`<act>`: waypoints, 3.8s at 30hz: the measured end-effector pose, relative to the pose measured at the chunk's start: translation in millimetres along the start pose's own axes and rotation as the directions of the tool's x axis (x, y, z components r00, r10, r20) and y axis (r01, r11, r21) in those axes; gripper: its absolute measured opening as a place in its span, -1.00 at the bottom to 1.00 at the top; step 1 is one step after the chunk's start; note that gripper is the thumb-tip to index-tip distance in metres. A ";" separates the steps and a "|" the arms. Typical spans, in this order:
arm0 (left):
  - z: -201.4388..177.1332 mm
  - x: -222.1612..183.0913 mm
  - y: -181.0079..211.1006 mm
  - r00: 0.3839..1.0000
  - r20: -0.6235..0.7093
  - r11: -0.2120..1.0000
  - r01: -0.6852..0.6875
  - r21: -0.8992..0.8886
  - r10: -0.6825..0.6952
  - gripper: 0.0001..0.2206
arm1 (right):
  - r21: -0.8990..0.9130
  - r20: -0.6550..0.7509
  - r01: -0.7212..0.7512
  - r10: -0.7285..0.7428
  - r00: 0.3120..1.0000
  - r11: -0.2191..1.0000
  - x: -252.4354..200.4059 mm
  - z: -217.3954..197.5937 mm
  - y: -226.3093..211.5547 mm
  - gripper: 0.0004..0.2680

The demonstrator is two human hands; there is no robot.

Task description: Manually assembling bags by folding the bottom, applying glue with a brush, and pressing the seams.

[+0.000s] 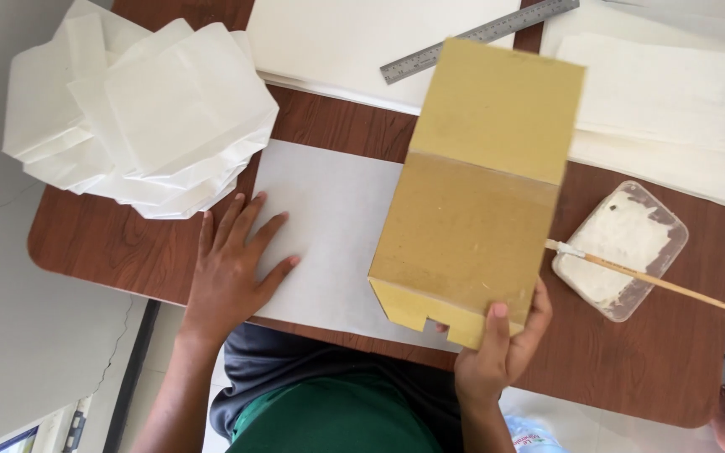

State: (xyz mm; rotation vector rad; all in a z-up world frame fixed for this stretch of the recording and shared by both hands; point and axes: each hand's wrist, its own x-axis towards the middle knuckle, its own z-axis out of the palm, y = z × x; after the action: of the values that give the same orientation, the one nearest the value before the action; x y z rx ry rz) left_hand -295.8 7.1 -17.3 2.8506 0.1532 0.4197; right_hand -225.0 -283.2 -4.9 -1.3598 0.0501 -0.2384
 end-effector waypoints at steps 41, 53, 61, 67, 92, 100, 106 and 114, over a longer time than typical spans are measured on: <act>0.4 -3.3 -2.0 0.990 0.104 0.995 0.102 -0.016 -0.099 -0.35 | -0.589 0.805 0.771 0.089 0.587 0.241 15.7 -34.6 9.7 -0.63; 0.3 -3.8 -1.1 0.993 0.058 0.993 0.103 -0.065 -0.099 -0.39 | -0.609 0.789 0.786 -0.014 0.614 0.110 65.2 9.1 -8.2 -0.71; 3.3 -5.3 1.6 0.993 -0.056 0.995 0.101 -0.026 -0.103 -0.39 | -0.552 0.822 0.833 0.187 0.538 0.034 84.0 28.7 15.0 -0.49; 3.9 -5.3 -1.7 0.992 -0.051 0.993 0.112 -0.046 -0.115 -0.36 | -0.581 0.805 0.813 0.176 0.567 0.039 78.9 27.9 14.0 -0.48; 4.9 -7.7 -3.0 0.994 0.012 0.994 0.107 0.008 -0.107 -0.13 | -0.518 0.854 0.785 0.267 0.447 0.341 107.9 35.6 6.2 -0.58; 4.6 -8.8 -3.0 0.995 0.023 0.995 0.100 0.011 -0.100 -0.12 | -0.515 0.854 0.800 0.262 0.449 0.309 105.9 30.1 13.0 -0.56; 6.0 -9.9 -2.4 0.995 -0.003 0.994 0.104 0.016 -0.104 -0.15 | -0.508 0.860 0.803 0.243 0.450 0.311 104.5 27.0 17.7 -0.56; 7.6 -10.2 -2.8 0.994 0.001 0.993 0.112 0.022 -0.112 -0.12 | -0.533 0.843 0.788 0.278 0.461 0.309 104.8 29.2 14.2 -0.56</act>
State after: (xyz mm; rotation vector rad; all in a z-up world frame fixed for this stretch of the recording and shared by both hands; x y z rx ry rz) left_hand -303.5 6.6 -27.8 2.8463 0.3182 0.3941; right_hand -115.8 -273.2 -1.8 -2.5739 -1.2035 0.2647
